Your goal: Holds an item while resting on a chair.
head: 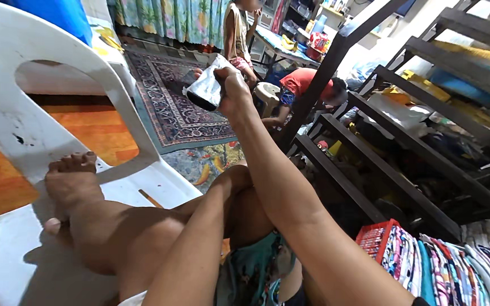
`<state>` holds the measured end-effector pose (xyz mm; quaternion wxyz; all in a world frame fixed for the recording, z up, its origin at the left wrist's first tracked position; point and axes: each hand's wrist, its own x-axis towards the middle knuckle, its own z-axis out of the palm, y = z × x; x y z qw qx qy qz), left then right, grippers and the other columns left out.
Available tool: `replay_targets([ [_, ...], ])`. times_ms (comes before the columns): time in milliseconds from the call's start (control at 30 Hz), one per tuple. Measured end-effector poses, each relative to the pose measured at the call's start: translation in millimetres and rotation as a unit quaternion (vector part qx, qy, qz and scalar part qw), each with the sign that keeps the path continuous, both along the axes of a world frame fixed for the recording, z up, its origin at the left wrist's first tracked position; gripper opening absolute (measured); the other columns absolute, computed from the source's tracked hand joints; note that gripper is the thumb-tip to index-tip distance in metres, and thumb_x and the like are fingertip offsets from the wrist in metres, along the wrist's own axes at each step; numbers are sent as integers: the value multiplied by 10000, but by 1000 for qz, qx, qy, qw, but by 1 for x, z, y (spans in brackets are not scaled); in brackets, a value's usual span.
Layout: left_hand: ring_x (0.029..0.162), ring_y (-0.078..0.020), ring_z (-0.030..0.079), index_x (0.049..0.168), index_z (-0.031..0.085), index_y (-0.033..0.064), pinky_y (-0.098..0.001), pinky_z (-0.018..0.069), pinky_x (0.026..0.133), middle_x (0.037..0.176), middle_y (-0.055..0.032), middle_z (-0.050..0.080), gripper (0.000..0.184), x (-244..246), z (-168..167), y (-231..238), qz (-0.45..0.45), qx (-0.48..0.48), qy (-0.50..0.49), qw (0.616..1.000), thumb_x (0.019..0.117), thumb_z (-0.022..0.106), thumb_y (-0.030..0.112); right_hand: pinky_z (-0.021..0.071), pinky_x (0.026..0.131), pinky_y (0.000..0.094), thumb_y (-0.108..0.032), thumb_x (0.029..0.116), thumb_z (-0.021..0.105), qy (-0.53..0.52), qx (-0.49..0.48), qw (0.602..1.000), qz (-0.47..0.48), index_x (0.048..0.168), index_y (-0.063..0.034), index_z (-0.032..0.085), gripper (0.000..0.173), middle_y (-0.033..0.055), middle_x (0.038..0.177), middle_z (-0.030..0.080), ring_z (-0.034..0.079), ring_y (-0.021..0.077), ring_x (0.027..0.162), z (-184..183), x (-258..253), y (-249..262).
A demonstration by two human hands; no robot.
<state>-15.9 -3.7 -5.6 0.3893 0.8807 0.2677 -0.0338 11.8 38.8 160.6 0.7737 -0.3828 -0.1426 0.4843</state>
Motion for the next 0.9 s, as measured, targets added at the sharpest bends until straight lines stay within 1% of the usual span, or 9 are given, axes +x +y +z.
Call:
replay_targets([
  [133,1095,-368,629,1136,671,-49,-570,456,972,1144,-240,663,301,-31,57,-29,37,-38,22,998,1039,593,226,583,629,309,-141,1054,437,-2,-4,1000,13,1120,-24,493,145,124,871,608,655,183,708,1,1,-1],
  [200,1094,-367,629,1135,670,-52,-565,456,971,1143,-240,663,294,-36,67,-34,46,-41,28,998,1042,586,214,583,629,306,-135,1056,434,3,-3,1000,12,1123,-23,488,141,126,868,604,652,184,701,1,0,-1],
  [300,1107,-373,624,1136,671,-48,-570,451,976,1153,-242,661,311,-31,60,-29,37,-41,29,998,1044,585,235,586,633,310,-138,1059,427,5,1,1000,9,1130,-26,483,145,129,872,603,651,188,697,0,0,0],
  [400,1125,-381,634,1131,700,-4,-612,464,969,1157,-223,679,375,-3,9,-4,0,-1,11,1000,1016,605,340,590,661,336,-147,1065,408,15,7,1000,-5,1174,-5,488,196,153,921,599,649,217,729,0,0,0],
  [500,1102,-400,640,1117,705,-20,-628,467,960,1137,-241,682,373,-2,-3,0,-14,-1,-28,999,1003,635,329,586,696,374,-174,1071,377,12,16,1000,-12,1186,-11,488,229,160,957,600,650,236,784,-2,0,4],
  [567,1020,-388,661,1068,704,-48,-602,498,899,1066,-249,689,325,-20,18,-13,-9,1,-53,999,1006,626,262,593,711,387,-160,1065,378,18,23,999,-14,1193,-5,478,224,170,977,597,655,250,806,-1,1,4],
  [633,1053,-358,622,1114,661,-76,-542,464,945,1113,-249,653,253,-42,69,-38,40,-50,2,998,1036,589,153,595,746,394,-156,1072,363,17,30,999,-12,1187,2,476,225,174,986,601,660,256,830,-2,1,5],
  [667,1072,-358,622,1131,657,-83,-536,462,962,1132,-252,652,245,-45,80,-43,57,-56,13,997,1037,582,131,594,755,399,-150,1071,358,16,35,999,-13,1182,6,477,226,177,985,600,659,259,833,-3,2,5],
  [900,1112,-387,622,1138,660,-74,-576,451,975,1160,-263,652,292,-33,69,-34,22,-34,28,999,1045,567,187,595,761,385,-131,1070,353,25,48,998,-22,1179,4,482,216,174,977,604,662,254,830,-3,1,5],
])
